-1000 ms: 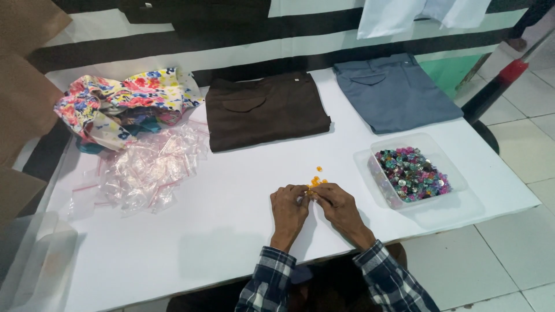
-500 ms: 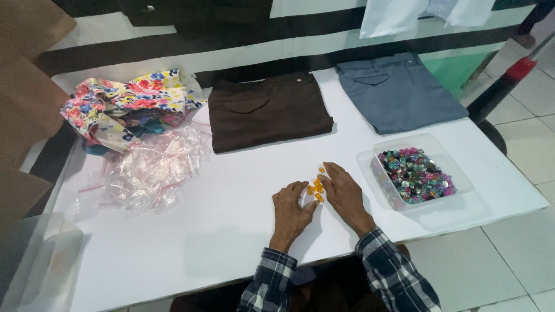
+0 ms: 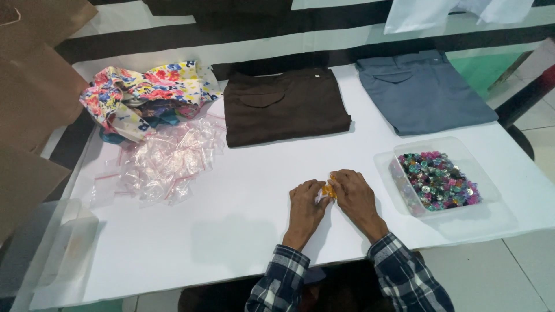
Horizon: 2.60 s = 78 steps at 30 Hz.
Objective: The person picks small orange beads from a container and places them into clear plastic bags on a white table. They seal the bags and set them aside, repeating the process with additional beads.
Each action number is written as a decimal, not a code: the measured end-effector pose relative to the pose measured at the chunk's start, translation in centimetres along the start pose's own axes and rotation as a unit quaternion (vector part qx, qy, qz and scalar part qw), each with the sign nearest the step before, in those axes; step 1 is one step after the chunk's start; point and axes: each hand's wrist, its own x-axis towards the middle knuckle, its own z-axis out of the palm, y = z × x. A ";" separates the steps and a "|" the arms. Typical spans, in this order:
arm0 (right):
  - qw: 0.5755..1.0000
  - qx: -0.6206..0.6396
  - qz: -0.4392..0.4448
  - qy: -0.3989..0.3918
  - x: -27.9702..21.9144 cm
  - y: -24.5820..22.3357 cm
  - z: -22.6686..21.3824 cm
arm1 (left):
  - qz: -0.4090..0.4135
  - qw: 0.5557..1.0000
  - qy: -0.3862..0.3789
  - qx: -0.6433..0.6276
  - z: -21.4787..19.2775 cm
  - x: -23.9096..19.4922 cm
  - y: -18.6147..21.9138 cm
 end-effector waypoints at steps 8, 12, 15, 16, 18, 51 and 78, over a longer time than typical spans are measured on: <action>1.000 0.001 -0.013 0.002 -0.2 -0.6 -0.4 | 0.007 1.000 0.014 -0.007 0.4 0.4 0.1; 1.000 -0.012 -0.020 0.010 -0.4 -1.5 -1.2 | 0.009 1.000 -0.008 -0.001 -0.4 0.4 0.3; 1.000 -0.008 -0.016 0.019 -0.4 -1.3 -0.8 | 0.010 1.000 -0.021 -0.013 -0.3 0.3 0.1; 1.000 -0.007 -0.020 0.019 -0.4 -1.3 -1.0 | 0.009 1.000 -0.017 -0.012 -0.3 0.3 0.1; 0.999 -0.001 -0.017 0.042 -0.4 -1.7 -1.2 | 0.019 1.000 -0.005 -0.022 -0.5 0.0 0.1; 0.920 -0.028 -0.356 -0.162 6.2 -31.5 20.5 | -0.088 0.921 0.268 0.269 -22.0 -6.4 -22.6; 0.892 0.407 -0.068 -0.183 10.2 -30.0 15.9 | -0.160 0.914 0.355 0.112 -26.0 -3.1 -19.4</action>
